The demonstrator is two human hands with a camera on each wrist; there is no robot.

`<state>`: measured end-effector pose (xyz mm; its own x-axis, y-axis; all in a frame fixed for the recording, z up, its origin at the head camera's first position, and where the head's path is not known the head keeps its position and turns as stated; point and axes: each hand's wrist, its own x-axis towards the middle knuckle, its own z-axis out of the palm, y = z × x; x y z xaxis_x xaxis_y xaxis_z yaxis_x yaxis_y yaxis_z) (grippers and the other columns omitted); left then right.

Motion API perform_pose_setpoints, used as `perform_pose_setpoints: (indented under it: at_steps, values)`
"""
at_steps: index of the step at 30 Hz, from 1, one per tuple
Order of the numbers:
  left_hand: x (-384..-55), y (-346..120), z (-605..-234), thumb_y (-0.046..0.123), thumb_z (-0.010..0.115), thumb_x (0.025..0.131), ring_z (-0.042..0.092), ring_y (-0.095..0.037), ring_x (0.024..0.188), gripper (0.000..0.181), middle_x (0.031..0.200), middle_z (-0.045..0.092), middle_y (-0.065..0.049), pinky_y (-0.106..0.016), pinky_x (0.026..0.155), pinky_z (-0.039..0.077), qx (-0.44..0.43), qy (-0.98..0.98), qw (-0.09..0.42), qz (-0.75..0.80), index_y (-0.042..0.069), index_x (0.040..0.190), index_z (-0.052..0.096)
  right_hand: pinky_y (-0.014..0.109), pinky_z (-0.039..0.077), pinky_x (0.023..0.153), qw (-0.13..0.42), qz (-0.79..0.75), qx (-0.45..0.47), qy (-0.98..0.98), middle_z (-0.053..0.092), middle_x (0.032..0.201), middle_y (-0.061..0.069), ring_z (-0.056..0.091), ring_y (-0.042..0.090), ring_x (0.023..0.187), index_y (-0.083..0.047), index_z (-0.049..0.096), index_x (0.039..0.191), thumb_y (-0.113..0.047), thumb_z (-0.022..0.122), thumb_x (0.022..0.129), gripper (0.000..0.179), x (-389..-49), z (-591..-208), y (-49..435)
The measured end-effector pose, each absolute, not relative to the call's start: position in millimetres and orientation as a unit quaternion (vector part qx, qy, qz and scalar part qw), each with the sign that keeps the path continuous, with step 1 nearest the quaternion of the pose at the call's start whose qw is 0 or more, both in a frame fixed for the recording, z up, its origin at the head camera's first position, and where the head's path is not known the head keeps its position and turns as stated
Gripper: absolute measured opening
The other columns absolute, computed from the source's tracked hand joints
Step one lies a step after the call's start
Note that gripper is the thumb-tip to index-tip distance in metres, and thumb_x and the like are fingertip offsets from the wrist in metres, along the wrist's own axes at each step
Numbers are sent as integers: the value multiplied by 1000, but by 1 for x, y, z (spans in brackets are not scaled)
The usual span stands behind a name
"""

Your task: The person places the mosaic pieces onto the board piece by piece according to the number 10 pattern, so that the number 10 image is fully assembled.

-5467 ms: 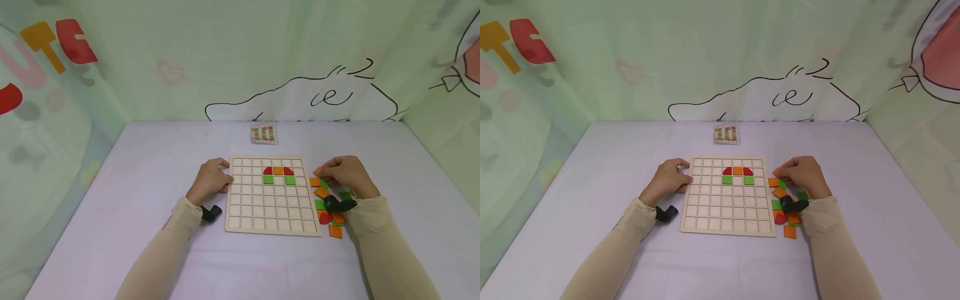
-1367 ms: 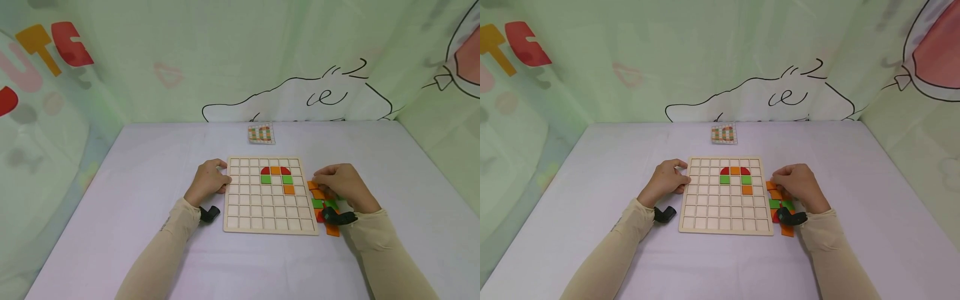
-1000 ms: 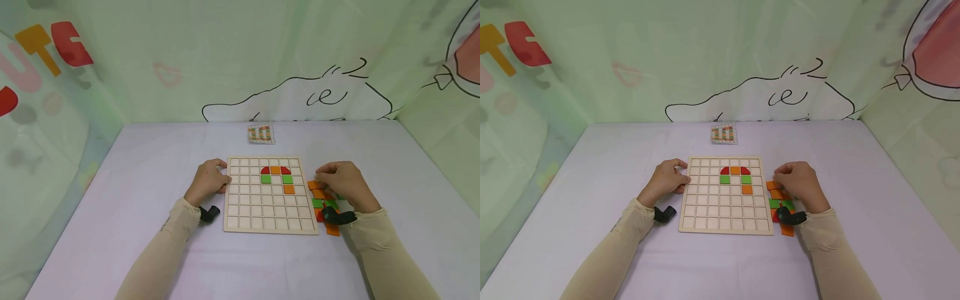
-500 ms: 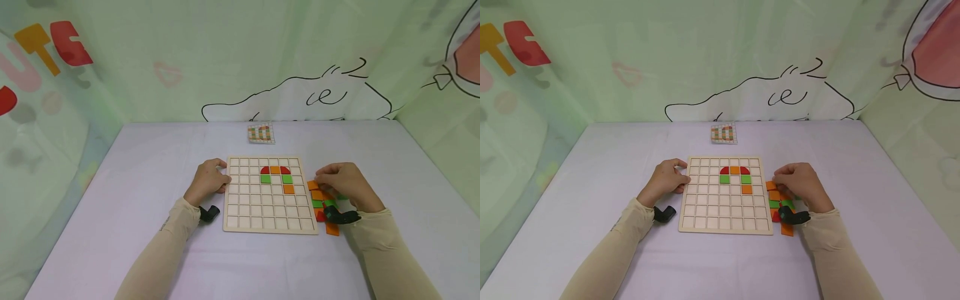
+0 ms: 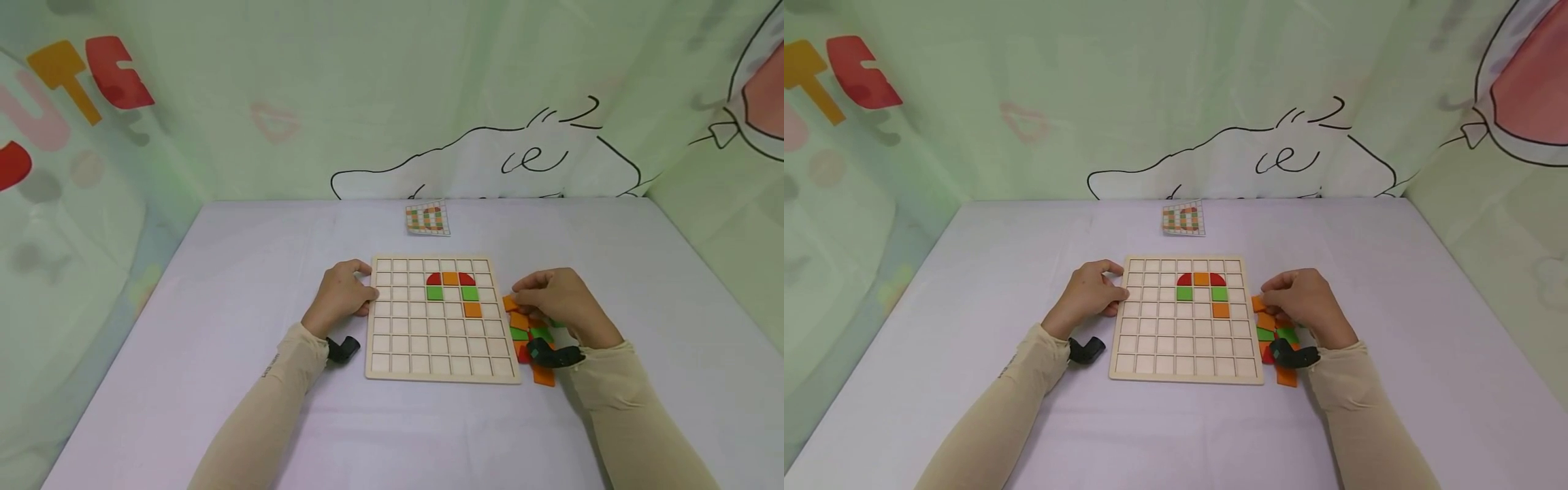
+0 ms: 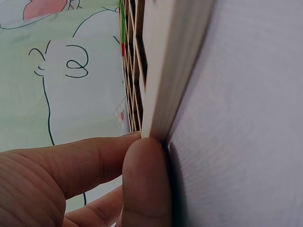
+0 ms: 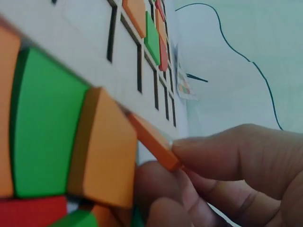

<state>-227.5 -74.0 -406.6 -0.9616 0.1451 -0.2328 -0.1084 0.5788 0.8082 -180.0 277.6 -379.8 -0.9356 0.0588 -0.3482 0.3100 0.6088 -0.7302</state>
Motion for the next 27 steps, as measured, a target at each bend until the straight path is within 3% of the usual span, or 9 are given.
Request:
perform_pose_setpoints:
  at_steps: [7,13,27]
  values:
    - [-227,-73,-406,3,76,90,64,-10,49,40,73,70,-9,-23,53,55,9,876,136,463,2,128,64,27,61,71,128,-465,110,869,75,105,12,72,18,79,5,67,125,-18,68,99,35,-179,-376,270]
    - [-227,-74,-404,3,76,89,65,-10,50,43,74,70,-9,-25,54,57,15,875,139,464,1,131,64,28,63,71,144,-531,100,829,74,97,5,74,16,76,10,62,130,-14,68,100,39,-180,-377,264]
    - [-228,-73,-404,4,76,90,66,-11,51,44,76,70,-9,-25,55,57,13,878,141,457,1,132,63,27,63,71,180,-554,77,809,74,99,8,73,16,75,8,66,125,-14,69,99,34,-187,-380,226]
